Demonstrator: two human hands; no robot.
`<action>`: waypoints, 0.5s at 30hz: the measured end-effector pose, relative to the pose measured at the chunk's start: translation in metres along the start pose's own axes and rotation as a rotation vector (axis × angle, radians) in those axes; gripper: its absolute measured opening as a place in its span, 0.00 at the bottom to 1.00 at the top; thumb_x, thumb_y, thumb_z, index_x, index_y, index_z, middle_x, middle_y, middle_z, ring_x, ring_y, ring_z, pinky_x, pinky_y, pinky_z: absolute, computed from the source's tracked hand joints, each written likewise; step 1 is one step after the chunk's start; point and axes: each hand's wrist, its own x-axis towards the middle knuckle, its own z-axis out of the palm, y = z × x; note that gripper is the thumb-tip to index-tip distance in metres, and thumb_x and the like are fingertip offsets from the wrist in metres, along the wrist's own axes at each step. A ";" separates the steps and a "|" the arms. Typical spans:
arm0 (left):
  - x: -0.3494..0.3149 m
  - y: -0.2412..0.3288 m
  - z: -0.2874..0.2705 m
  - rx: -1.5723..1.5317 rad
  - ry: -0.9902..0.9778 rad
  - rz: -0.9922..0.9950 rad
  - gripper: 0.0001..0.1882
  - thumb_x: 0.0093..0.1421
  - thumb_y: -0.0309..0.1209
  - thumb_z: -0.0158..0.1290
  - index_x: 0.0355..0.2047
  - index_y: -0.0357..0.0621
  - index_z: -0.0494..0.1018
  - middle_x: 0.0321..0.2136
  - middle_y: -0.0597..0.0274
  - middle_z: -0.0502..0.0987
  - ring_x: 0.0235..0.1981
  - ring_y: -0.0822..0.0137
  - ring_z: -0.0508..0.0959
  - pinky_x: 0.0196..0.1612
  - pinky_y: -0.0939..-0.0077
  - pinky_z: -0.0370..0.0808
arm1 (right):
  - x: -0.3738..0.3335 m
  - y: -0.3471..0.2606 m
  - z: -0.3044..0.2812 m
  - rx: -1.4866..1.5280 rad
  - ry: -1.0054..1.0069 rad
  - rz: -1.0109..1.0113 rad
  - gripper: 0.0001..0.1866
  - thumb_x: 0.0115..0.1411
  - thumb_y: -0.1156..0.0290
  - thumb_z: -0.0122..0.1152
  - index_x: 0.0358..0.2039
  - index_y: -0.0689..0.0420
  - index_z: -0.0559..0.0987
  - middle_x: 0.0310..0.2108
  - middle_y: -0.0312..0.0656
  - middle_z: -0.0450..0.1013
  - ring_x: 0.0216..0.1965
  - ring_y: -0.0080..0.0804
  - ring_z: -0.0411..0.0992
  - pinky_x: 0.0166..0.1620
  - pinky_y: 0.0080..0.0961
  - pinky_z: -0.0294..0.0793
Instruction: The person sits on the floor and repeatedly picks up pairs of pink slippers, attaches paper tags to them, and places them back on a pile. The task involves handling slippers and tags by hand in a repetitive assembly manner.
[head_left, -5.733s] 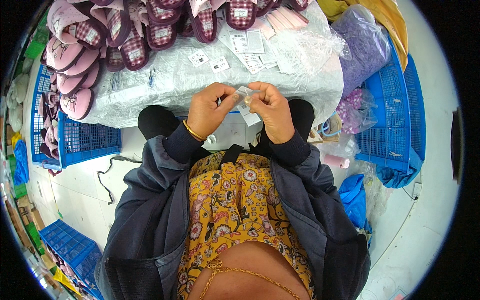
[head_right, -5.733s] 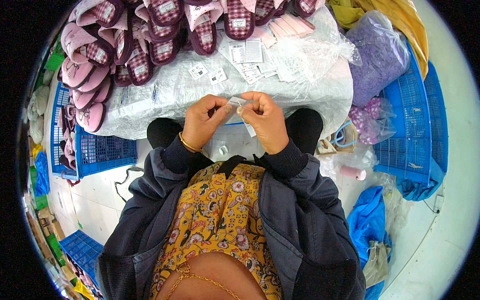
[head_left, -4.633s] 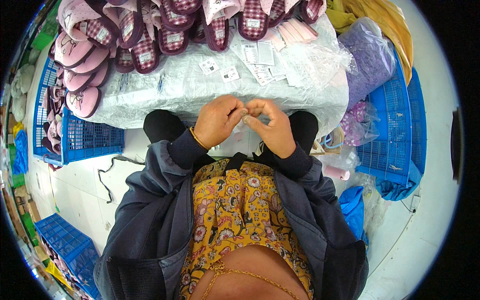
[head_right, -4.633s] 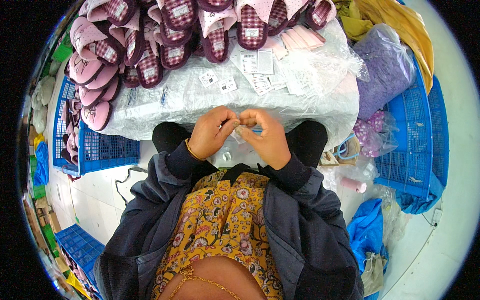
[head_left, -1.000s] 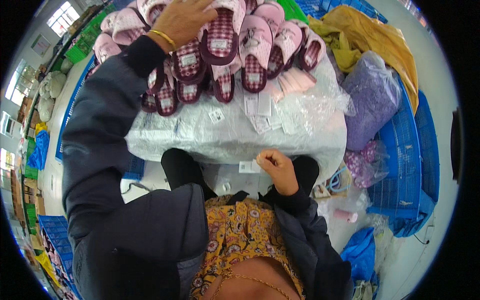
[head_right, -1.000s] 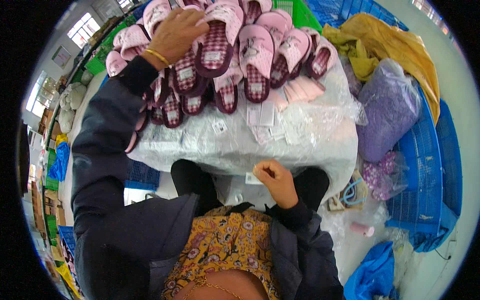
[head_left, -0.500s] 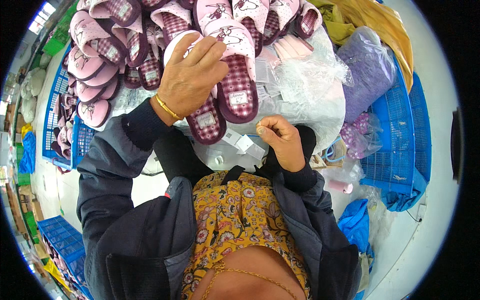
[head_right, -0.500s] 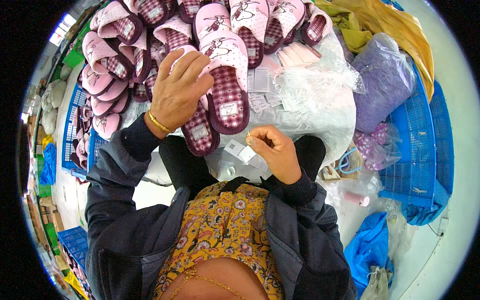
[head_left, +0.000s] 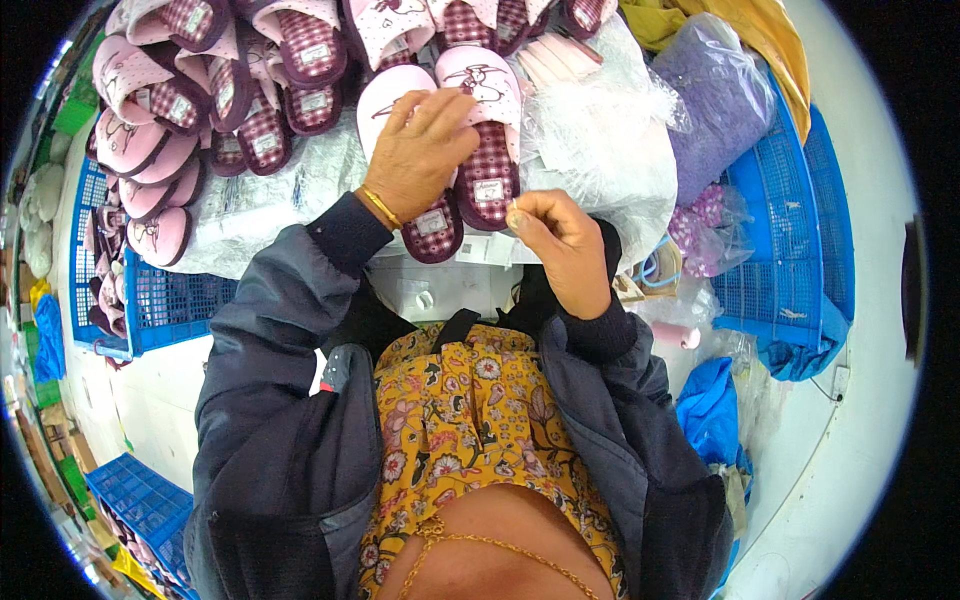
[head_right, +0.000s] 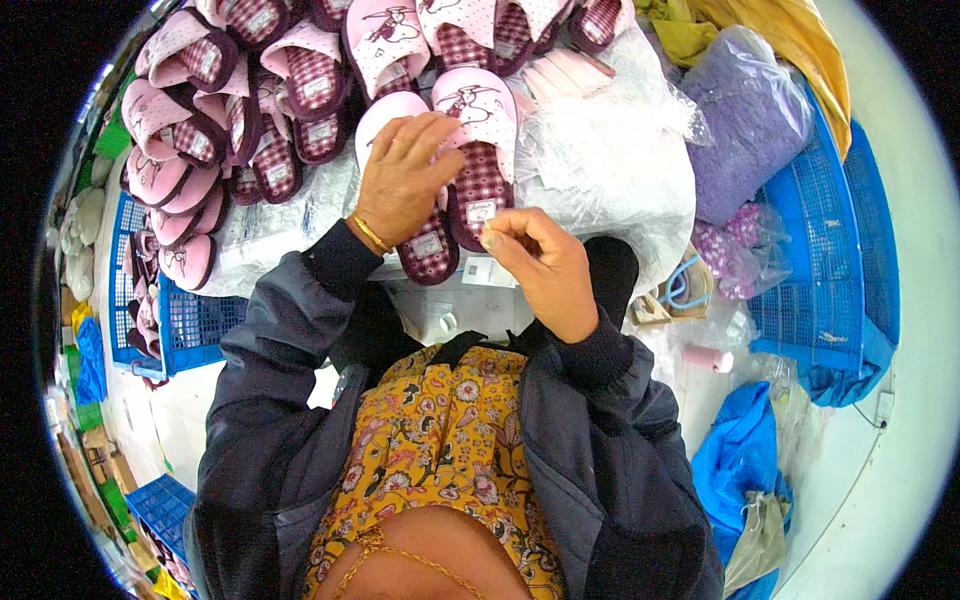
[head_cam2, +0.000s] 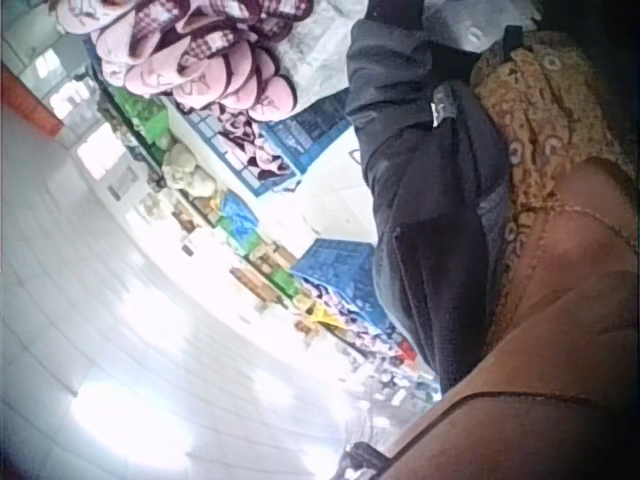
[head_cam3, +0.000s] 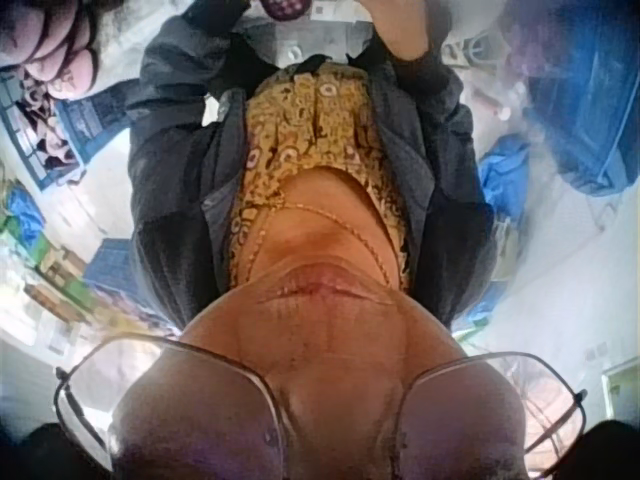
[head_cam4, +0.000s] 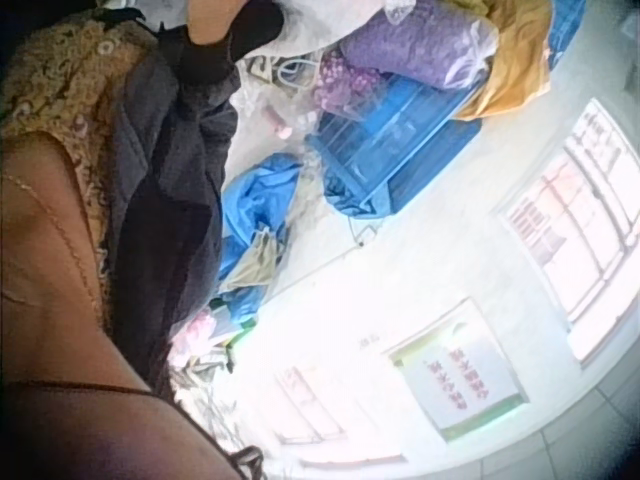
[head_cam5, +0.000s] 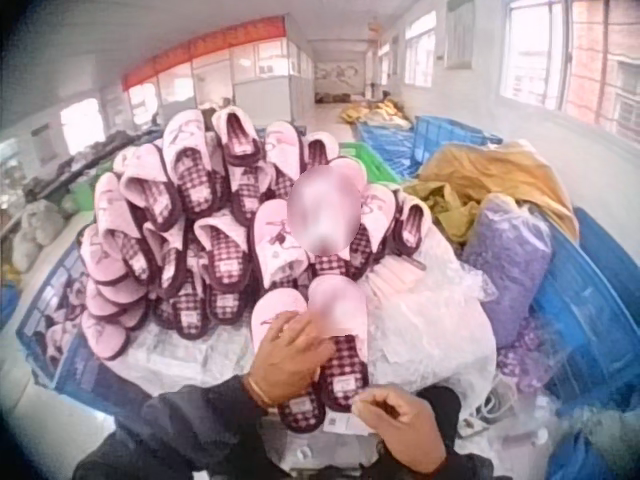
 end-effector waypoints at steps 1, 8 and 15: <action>0.000 -0.002 -0.004 -0.055 -0.047 -0.040 0.14 0.51 0.23 0.52 0.39 0.46 0.76 0.55 0.57 0.70 0.60 0.55 0.68 0.62 0.56 0.62 | 0.004 0.000 0.003 -0.019 -0.001 -0.043 0.07 0.64 0.72 0.62 0.39 0.61 0.78 0.30 0.29 0.72 0.31 0.13 0.66 0.36 0.13 0.67; 0.000 -0.008 -0.016 -0.227 -0.157 -0.049 0.21 0.50 0.25 0.55 0.47 0.47 0.76 0.60 0.54 0.68 0.61 0.50 0.65 0.62 0.56 0.61 | 0.054 0.032 0.018 -0.029 0.014 -0.024 0.07 0.62 0.74 0.62 0.38 0.62 0.77 0.25 0.34 0.73 0.25 0.18 0.68 0.30 0.18 0.69; -0.005 -0.009 -0.008 -0.281 -0.058 -0.127 0.12 0.55 0.30 0.57 0.40 0.47 0.80 0.56 0.57 0.73 0.57 0.53 0.70 0.60 0.59 0.63 | 0.066 0.043 0.025 -0.195 0.104 0.001 0.17 0.56 0.72 0.68 0.43 0.63 0.75 0.27 0.42 0.78 0.26 0.25 0.74 0.31 0.24 0.73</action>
